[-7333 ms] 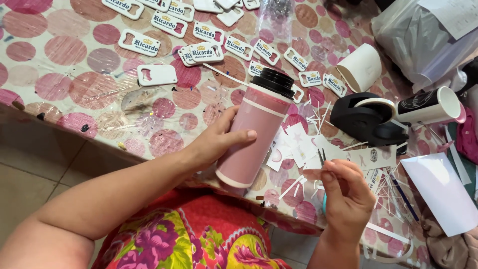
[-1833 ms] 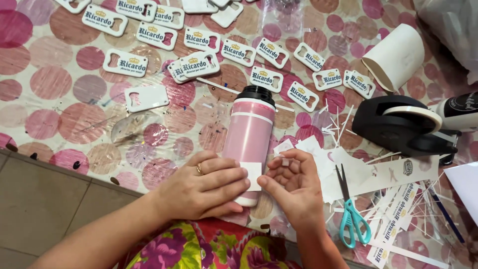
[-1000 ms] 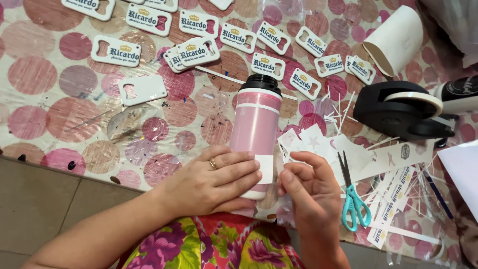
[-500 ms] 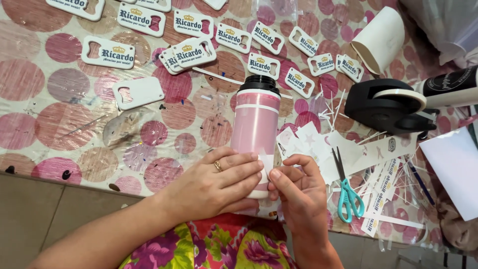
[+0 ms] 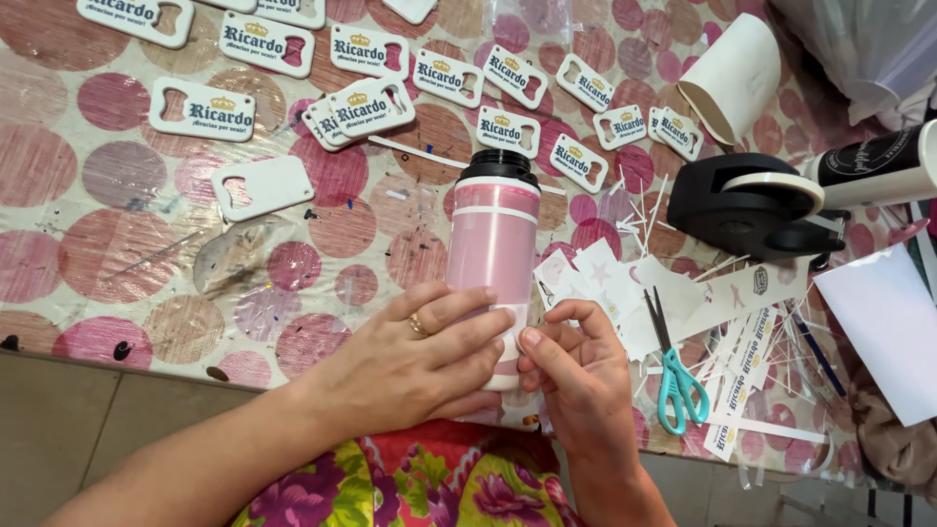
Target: The person applies a white adhesive strip around the body of a pink thermos. They then use scissors to cut out small decorative stickers from a sheet and apply them to the thermos surface.
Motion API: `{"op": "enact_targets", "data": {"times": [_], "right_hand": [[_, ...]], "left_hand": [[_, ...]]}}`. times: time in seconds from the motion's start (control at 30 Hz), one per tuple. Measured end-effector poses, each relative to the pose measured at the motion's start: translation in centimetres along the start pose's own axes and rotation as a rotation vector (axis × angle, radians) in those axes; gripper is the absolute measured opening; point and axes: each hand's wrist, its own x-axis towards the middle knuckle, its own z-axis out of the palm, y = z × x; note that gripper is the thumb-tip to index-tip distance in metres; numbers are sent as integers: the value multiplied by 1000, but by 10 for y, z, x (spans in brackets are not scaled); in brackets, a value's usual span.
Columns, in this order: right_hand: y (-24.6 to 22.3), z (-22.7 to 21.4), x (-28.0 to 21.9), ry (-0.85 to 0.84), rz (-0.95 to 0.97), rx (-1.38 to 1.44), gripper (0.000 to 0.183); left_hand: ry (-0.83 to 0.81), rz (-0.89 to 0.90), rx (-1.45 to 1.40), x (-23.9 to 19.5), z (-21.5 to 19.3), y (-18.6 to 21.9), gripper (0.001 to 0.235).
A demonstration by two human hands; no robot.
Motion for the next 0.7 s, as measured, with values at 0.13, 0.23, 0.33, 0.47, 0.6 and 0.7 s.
{"op": "enact_targets", "data": {"times": [0.13,0.23,0.33,0.47,0.6,0.7], "right_hand": [[-2,3,1,26,15,-19,20],[-4,8,-1,36,1,-13,18],[-2,9,-1,49,-18,5,16],[-4,14,-5,49,-56,-11,14],[-1,14,-4,51,-40,22,14],[-2,14,-4,72,-9,-17,15]], "left_hand": [[12,-4,31,1,-1,0,36],[21,-4,28,2,-2,0,32],[27,-8,30,3,-2,-1,31],[5,-17,15,6,-4,0,32],[-23,-9,-2,8,-5,-3,31],[-77,-27,-32,11,-9,-1,31]]}}
